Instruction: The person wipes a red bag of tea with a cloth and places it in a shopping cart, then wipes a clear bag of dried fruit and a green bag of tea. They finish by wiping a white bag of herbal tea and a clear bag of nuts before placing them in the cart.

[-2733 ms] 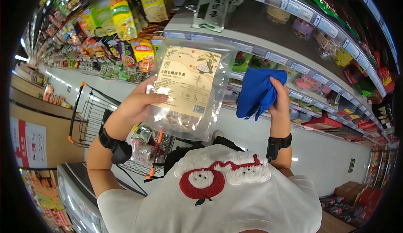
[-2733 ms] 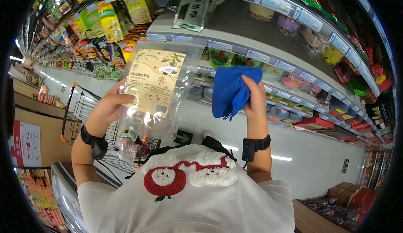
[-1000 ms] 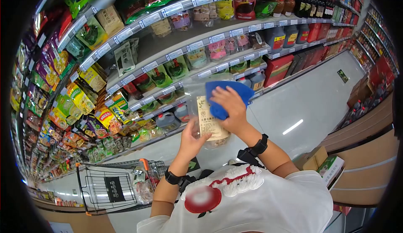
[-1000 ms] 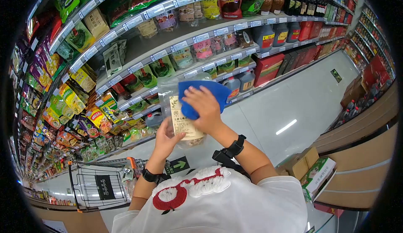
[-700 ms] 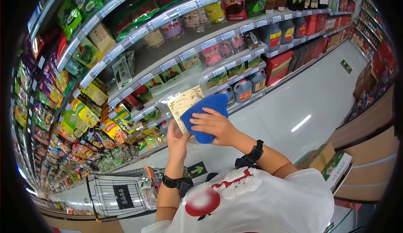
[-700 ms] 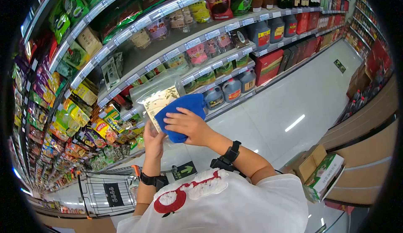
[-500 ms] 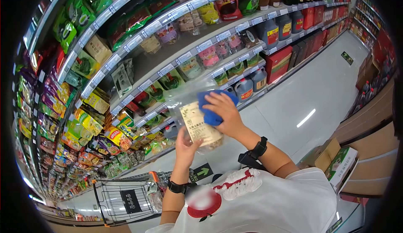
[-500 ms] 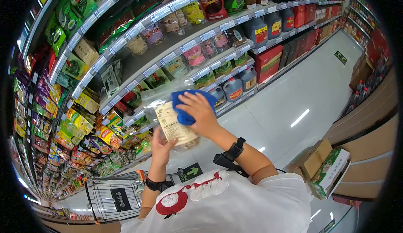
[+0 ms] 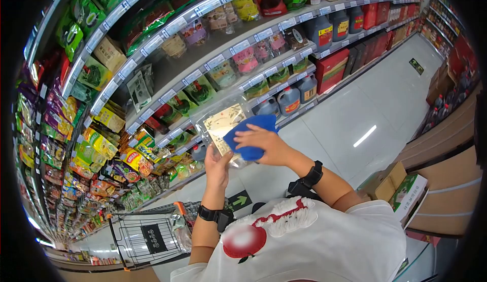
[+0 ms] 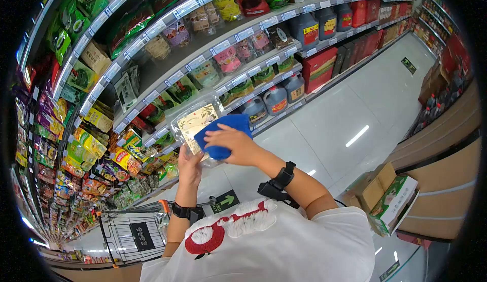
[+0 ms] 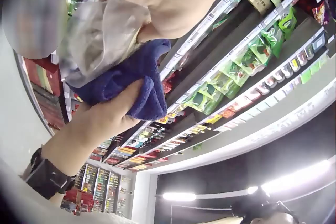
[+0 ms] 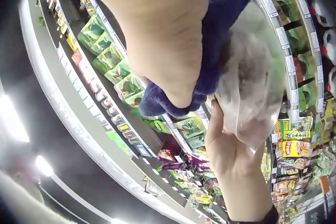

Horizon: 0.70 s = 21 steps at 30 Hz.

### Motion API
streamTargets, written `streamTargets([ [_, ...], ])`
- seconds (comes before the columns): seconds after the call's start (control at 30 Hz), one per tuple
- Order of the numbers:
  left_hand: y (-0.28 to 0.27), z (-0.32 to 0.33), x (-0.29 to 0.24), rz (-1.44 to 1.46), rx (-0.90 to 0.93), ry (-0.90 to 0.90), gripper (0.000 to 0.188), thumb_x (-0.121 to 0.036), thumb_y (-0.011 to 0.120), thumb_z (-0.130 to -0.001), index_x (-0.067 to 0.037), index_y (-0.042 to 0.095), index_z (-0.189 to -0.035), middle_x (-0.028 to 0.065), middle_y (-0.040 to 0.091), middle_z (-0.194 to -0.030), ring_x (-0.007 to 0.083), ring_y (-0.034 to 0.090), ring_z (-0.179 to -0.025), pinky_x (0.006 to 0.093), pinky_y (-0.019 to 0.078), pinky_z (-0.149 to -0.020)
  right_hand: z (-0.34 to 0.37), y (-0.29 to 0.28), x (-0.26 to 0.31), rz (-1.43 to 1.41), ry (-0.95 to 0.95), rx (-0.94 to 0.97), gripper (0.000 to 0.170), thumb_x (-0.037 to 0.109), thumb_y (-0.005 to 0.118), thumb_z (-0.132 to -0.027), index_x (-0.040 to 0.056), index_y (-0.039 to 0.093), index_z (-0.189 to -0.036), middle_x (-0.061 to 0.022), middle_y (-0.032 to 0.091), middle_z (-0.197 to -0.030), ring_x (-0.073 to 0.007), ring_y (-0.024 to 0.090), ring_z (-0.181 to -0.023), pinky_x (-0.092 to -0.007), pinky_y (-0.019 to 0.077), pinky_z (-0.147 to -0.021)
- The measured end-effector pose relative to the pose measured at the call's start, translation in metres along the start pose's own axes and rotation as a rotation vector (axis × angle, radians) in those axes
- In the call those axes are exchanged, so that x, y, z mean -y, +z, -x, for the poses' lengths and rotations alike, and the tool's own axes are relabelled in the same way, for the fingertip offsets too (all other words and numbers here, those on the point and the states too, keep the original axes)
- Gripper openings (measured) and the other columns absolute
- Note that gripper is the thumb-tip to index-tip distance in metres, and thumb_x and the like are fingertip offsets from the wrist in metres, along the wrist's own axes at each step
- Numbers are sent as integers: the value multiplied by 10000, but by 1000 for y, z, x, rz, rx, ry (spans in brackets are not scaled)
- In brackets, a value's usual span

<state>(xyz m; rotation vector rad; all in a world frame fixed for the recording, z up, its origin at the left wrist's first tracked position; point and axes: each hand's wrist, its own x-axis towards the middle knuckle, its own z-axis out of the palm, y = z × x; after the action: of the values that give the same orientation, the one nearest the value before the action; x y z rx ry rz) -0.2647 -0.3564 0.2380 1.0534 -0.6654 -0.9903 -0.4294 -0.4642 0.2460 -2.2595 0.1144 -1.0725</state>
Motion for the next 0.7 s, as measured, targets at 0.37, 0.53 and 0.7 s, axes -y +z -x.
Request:
streamTargets([
  [0.37, -7, -5, 21, 525, 68, -184, 467, -81, 436, -875, -34, 306, -1322, 138, 459, -1272, 295, 475, -1149, 426, 378, -986, 13, -3, -20, -1533, 851, -672, 420, 345, 474, -906, 25, 495, -1176, -101, 596, -1087, -206, 596, -949, -343, 472, -851],
  [0.53, -4, -7, 39, 574, 109, -241, 452, -175, 421, -909, -70, 308, -1334, 108, 438, -1291, 254, 452, -1171, 378, 385, -973, 15, 9, -2, -1527, 679, -535, 458, 308, 449, -908, 20, 418, -1263, -109, 545, -1188, -215, 546, -1060, -346, 428, -923],
  [0.7, 9, -3, 45, 319, -93, -121, 457, -313, 371, -952, -86, 289, -1340, 67, 379, -1317, 191, 412, -1190, 332, 375, -966, 24, 20, -3, -1263, 670, -386, 427, 180, 532, -861, 43, 421, -1250, -48, 537, -1121, -151, 528, -1009, -298, 429, -869],
])
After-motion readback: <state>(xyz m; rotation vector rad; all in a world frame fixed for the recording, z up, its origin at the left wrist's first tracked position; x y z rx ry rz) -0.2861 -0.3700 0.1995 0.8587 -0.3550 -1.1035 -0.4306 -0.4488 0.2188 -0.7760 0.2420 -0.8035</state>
